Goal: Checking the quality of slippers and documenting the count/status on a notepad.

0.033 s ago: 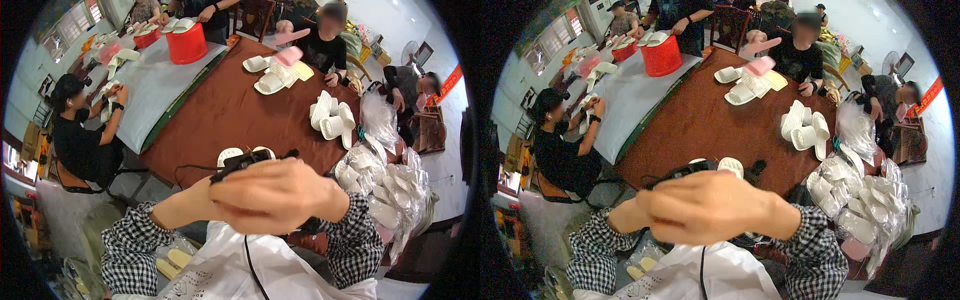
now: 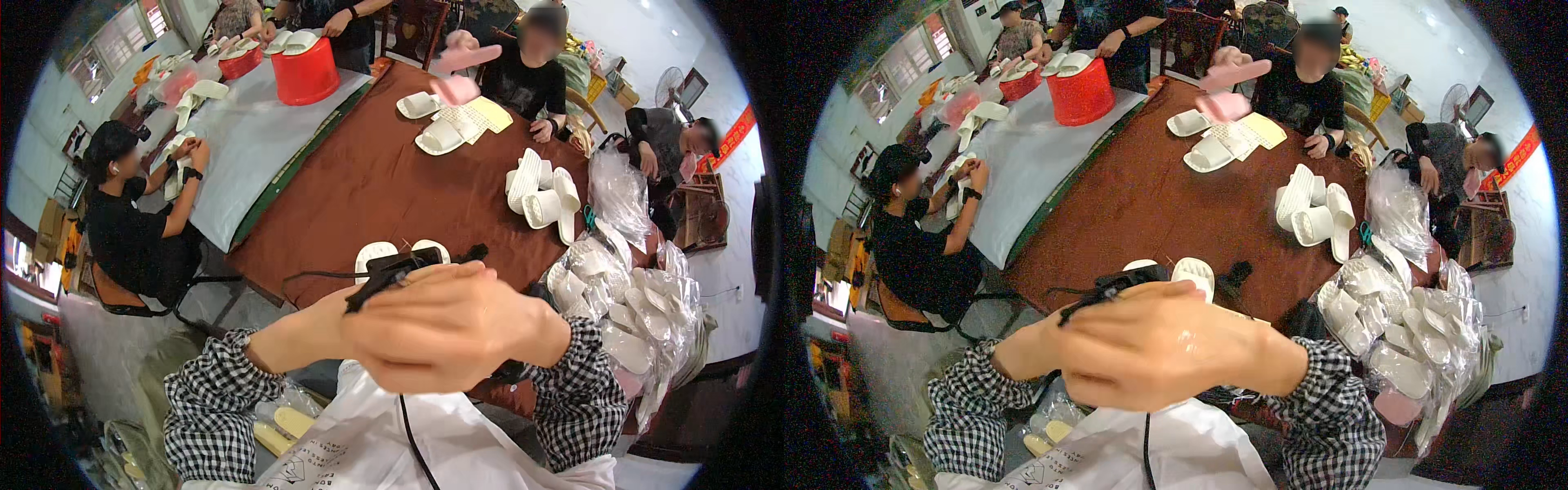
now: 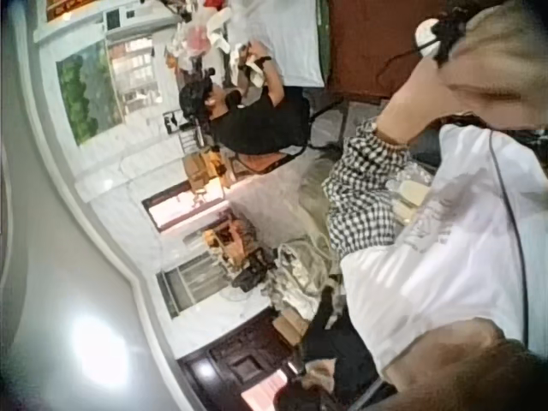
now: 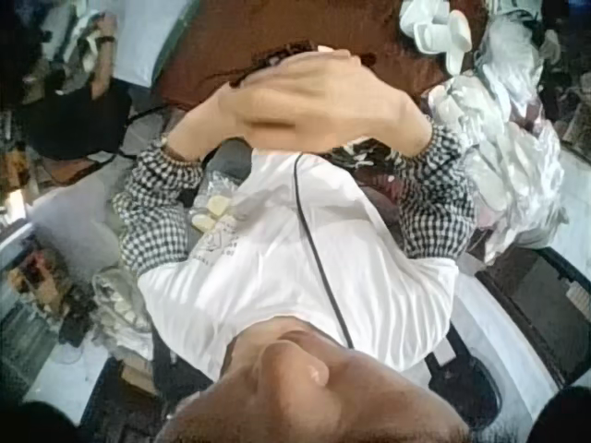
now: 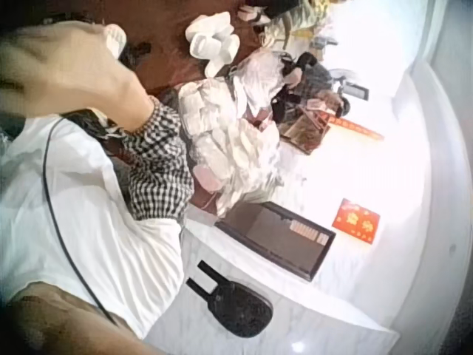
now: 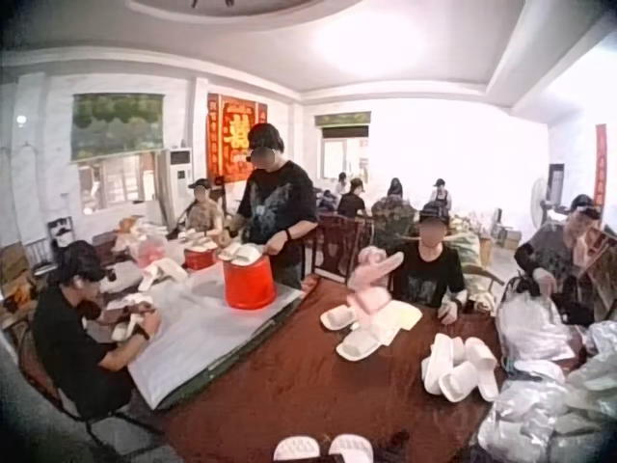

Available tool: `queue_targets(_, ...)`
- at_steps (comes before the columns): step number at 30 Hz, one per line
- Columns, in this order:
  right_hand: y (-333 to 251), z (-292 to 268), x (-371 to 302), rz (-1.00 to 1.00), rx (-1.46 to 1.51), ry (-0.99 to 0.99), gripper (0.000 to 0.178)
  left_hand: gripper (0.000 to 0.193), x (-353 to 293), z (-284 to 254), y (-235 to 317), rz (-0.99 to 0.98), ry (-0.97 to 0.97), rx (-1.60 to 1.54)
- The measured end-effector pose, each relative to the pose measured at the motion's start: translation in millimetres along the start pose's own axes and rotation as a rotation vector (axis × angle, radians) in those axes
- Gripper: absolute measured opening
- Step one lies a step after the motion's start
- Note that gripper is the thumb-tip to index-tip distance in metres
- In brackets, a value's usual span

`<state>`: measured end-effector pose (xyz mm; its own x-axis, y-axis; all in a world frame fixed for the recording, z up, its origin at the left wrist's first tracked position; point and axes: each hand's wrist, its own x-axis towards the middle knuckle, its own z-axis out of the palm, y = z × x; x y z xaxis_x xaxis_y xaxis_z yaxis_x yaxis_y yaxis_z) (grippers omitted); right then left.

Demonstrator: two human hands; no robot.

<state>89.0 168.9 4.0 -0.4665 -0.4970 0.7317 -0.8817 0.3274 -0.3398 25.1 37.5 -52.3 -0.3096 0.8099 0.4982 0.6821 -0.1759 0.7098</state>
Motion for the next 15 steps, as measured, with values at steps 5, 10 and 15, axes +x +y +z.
queue_targets(5, 5.2, 0.5, -17.4, -0.195, -0.336, -0.086, 0.023, 0.059, 6.5, -1.2, -7.8, 0.028, 0.108, 0.002)
queue_targets(10, 5.9, 11.7, -33.6, 0.026, -0.355, 0.360, 0.053, 0.086, 6.4, -21.1, -9.8, -0.073, 0.460, -0.295)
queue_targets(15, 19.9, 34.3, -38.0, 0.352, -0.088, 0.329, 0.073, 0.090, 5.0, -8.1, -5.5, 0.005, 0.504, -0.271)
